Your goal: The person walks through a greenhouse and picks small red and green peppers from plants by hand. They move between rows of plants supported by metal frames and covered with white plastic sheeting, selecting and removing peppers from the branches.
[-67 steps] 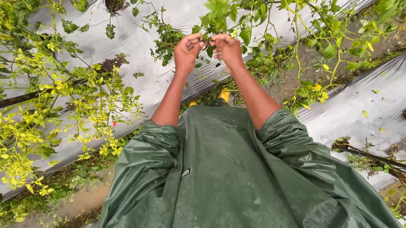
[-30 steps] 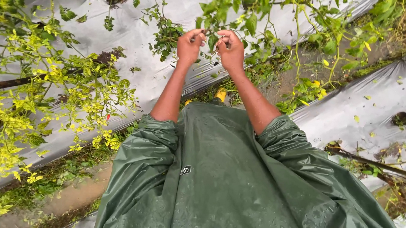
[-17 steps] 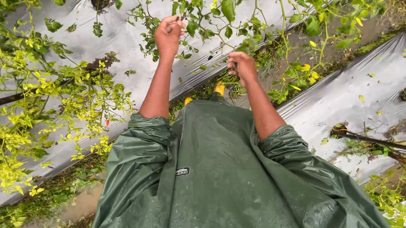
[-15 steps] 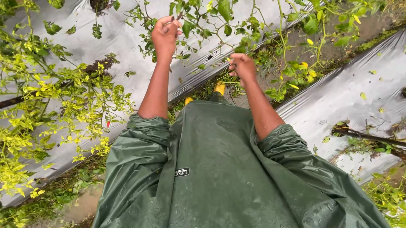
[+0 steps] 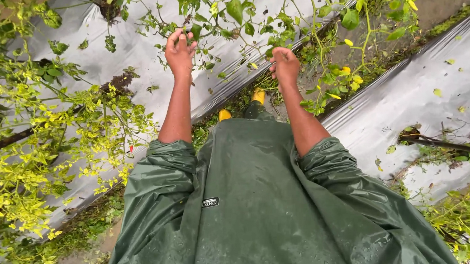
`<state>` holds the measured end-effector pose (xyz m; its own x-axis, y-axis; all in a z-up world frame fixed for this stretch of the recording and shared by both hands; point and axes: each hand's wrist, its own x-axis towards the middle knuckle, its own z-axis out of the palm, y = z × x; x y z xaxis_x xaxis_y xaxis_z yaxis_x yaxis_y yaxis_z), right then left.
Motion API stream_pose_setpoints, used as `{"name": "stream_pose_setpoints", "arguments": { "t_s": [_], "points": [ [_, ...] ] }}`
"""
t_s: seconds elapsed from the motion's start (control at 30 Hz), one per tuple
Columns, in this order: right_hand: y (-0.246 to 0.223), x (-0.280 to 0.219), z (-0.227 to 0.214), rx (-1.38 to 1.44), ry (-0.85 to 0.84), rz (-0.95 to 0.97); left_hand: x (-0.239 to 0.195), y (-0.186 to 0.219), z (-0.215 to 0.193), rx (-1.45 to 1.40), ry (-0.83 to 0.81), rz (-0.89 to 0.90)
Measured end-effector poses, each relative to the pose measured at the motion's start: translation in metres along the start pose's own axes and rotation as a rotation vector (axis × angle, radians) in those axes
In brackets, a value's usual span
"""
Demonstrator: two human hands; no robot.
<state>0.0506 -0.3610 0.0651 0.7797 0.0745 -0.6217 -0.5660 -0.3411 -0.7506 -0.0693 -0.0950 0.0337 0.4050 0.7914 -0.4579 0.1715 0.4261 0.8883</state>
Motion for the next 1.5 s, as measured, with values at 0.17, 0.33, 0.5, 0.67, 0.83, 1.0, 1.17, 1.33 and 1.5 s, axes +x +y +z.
{"name": "stream_pose_setpoints", "arguments": {
  "t_s": [0.17, 0.33, 0.5, 0.67, 0.83, 1.0, 1.17, 1.33, 1.5],
  "points": [
    [-0.014, 0.015, 0.018, 0.026, 0.018, 0.053, 0.004, -0.008, -0.010, 0.180, 0.072, 0.030],
    [-0.013, 0.022, 0.025, 0.088, 0.050, 0.045, -0.029, -0.012, 0.009, 0.388, 0.089, 0.092],
    [0.008, 0.005, 0.022, 0.053, -0.149, -0.212, -0.052, -0.067, 0.042, 0.525, -0.205, 0.459],
    [0.026, -0.004, -0.017, 0.279, -0.341, -0.293, -0.073, -0.059, 0.069, 0.650, -0.465, 0.392],
    [0.132, 0.087, -0.100, 0.405, -0.285, -0.170, -0.081, -0.043, 0.066, 0.729, -0.568, 0.313],
    [0.138, 0.171, -0.110, 0.407, -0.514, -0.506, -0.072, -0.059, 0.052, 0.757, -0.524, 0.336],
    [0.111, 0.189, -0.065, -0.379, 0.103, -0.553, -0.080, -0.041, 0.047, 0.789, -0.537, 0.172],
    [0.119, 0.215, -0.041, -0.497, 0.283, -0.699, -0.093, -0.028, 0.035, 0.748, -0.509, 0.105],
    [0.132, 0.207, -0.047, -0.249, 0.060, -0.558, -0.098, -0.029, 0.034, 0.750, -0.433, 0.225]
  ]
}}
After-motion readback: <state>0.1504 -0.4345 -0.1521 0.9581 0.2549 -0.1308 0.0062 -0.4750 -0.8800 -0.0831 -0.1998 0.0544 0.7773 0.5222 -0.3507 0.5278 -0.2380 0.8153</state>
